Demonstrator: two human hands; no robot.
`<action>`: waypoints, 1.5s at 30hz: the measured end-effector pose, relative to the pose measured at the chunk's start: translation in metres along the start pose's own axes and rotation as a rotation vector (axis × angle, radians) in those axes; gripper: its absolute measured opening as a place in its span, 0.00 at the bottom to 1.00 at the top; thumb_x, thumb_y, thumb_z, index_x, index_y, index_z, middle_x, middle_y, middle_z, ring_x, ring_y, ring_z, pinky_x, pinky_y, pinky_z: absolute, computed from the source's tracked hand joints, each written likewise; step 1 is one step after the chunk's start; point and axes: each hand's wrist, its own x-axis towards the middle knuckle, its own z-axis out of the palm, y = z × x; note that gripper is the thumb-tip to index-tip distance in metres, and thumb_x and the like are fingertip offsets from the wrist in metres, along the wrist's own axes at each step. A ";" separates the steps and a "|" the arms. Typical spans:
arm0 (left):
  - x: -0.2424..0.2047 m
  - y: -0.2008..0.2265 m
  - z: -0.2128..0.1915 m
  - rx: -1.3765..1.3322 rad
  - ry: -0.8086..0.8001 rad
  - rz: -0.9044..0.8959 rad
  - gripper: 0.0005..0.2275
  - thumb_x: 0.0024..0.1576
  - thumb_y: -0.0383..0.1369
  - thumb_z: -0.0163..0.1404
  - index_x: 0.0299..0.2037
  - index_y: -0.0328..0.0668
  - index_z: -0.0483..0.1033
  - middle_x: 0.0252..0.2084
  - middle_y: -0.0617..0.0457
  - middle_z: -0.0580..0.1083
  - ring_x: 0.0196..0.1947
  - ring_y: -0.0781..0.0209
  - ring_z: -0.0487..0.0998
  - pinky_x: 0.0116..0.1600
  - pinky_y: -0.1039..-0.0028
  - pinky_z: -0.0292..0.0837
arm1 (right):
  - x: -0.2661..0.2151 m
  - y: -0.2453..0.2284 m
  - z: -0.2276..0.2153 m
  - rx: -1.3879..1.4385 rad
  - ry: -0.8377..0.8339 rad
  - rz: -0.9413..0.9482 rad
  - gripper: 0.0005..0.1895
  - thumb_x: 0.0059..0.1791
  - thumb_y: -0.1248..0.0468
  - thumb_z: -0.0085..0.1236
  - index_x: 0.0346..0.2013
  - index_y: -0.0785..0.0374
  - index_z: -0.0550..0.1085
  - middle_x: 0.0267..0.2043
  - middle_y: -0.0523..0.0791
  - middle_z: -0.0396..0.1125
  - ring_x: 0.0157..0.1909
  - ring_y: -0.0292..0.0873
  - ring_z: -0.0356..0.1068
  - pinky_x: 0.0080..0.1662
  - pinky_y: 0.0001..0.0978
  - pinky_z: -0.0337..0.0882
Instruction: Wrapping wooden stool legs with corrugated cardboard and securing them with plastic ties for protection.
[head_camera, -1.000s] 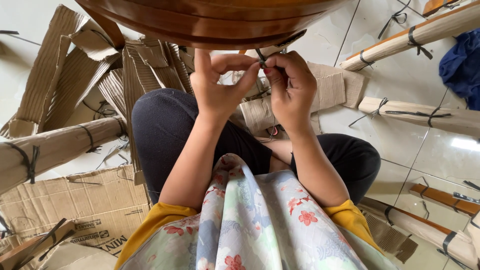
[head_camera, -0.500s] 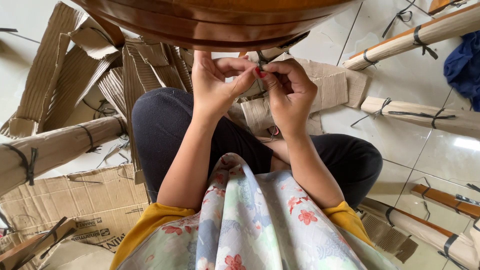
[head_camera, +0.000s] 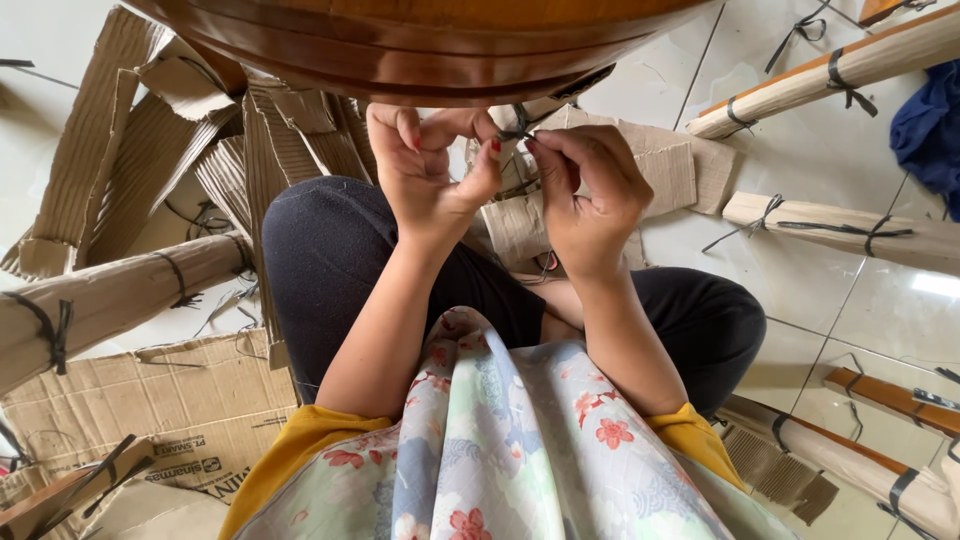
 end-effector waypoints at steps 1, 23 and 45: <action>0.000 -0.002 0.000 0.002 0.000 0.000 0.26 0.54 0.16 0.57 0.44 0.50 0.48 0.42 0.47 0.76 0.41 0.64 0.78 0.52 0.81 0.70 | -0.001 0.002 0.000 0.002 0.000 0.001 0.10 0.48 0.83 0.66 0.40 0.73 0.77 0.38 0.49 0.71 0.30 0.40 0.65 0.33 0.28 0.65; 0.001 -0.038 -0.016 0.039 -0.017 -0.080 0.20 0.64 0.14 0.47 0.60 0.41 0.56 0.45 0.49 0.66 0.40 0.63 0.72 0.36 0.82 0.68 | 0.017 0.054 -0.003 0.007 0.056 -0.019 0.08 0.46 0.85 0.62 0.35 0.73 0.78 0.34 0.47 0.68 0.26 0.37 0.57 0.30 0.27 0.57; -0.003 -0.035 -0.025 1.217 -0.849 -0.868 0.19 0.59 0.44 0.55 0.53 0.42 0.70 0.47 0.44 0.78 0.51 0.38 0.79 0.55 0.49 0.74 | -0.150 0.192 0.004 -0.412 -0.824 0.811 0.12 0.46 0.57 0.59 0.32 0.62 0.81 0.32 0.57 0.75 0.43 0.67 0.76 0.45 0.62 0.75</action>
